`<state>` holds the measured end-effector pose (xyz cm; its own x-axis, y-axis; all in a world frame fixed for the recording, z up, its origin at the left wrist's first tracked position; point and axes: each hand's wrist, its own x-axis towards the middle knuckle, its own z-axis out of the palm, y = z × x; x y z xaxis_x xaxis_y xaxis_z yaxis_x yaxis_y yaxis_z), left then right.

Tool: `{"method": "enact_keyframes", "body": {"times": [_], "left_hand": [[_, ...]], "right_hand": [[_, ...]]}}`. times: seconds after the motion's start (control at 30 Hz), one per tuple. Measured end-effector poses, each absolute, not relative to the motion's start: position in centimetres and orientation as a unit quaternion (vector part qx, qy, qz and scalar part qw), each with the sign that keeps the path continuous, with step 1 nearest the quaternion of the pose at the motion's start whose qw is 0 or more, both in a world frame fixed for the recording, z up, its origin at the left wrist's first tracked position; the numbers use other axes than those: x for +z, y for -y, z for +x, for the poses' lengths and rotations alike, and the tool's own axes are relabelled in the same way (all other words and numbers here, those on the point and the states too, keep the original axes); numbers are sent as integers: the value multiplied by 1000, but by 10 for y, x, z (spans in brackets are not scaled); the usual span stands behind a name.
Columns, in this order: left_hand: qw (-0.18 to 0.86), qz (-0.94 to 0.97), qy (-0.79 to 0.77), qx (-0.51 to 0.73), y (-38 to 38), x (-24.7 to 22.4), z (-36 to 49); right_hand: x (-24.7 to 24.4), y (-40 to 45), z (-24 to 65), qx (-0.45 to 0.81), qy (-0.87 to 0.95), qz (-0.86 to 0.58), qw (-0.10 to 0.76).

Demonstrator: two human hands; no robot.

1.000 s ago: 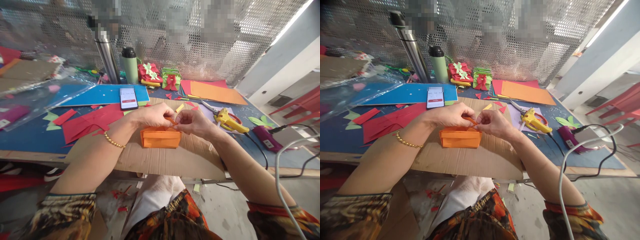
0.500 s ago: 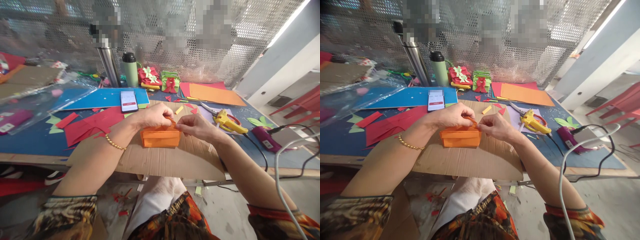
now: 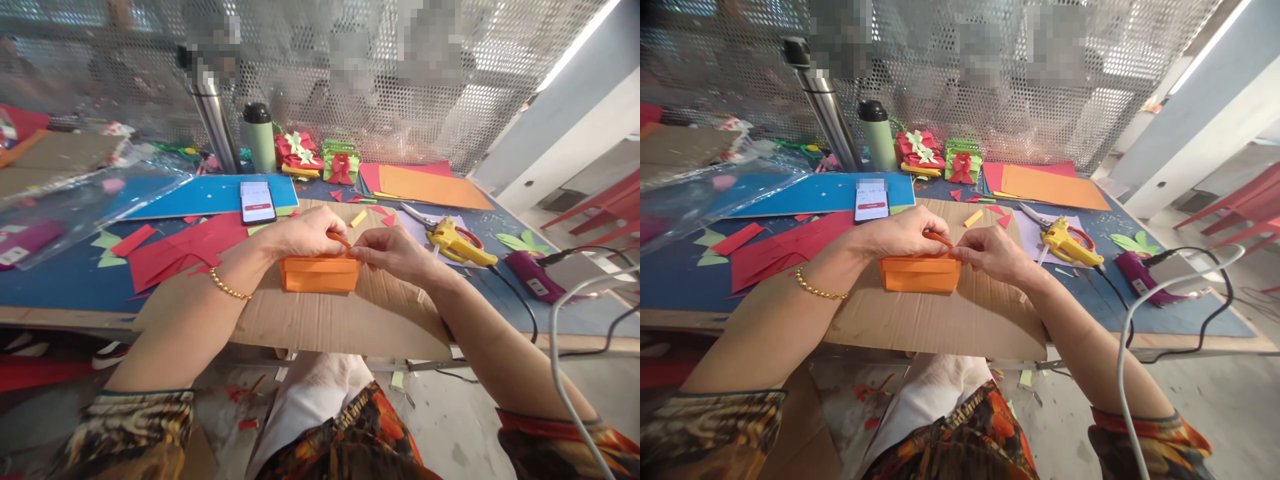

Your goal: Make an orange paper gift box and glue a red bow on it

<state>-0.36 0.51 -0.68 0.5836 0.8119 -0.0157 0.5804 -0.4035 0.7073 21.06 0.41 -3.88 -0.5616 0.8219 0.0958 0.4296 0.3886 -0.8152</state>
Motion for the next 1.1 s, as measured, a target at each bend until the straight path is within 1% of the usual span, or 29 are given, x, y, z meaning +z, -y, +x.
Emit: {"method": "enact_keyframes", "body": {"times": [0.13,0.33,0.57,0.83,1.1], "left_hand": [[335,829,-414,170,-7,-8,-4],[318,824,-443,154,-6,-7,-4],[301,852,-393,171,-8,-10,-5],[294,859,-381,174,-11,-13,-6],[328,825,-431,162,-10,-11,-7]], "right_hand": [[-39,-4,210,396,791,-392,254],[-41,-7,211,386,793,-388,267],[-45,-8,212,384,803,-370,268],[-50,-10,211,391,796,-371,275],[-53,-14,214,374,799,-377,281]]}}
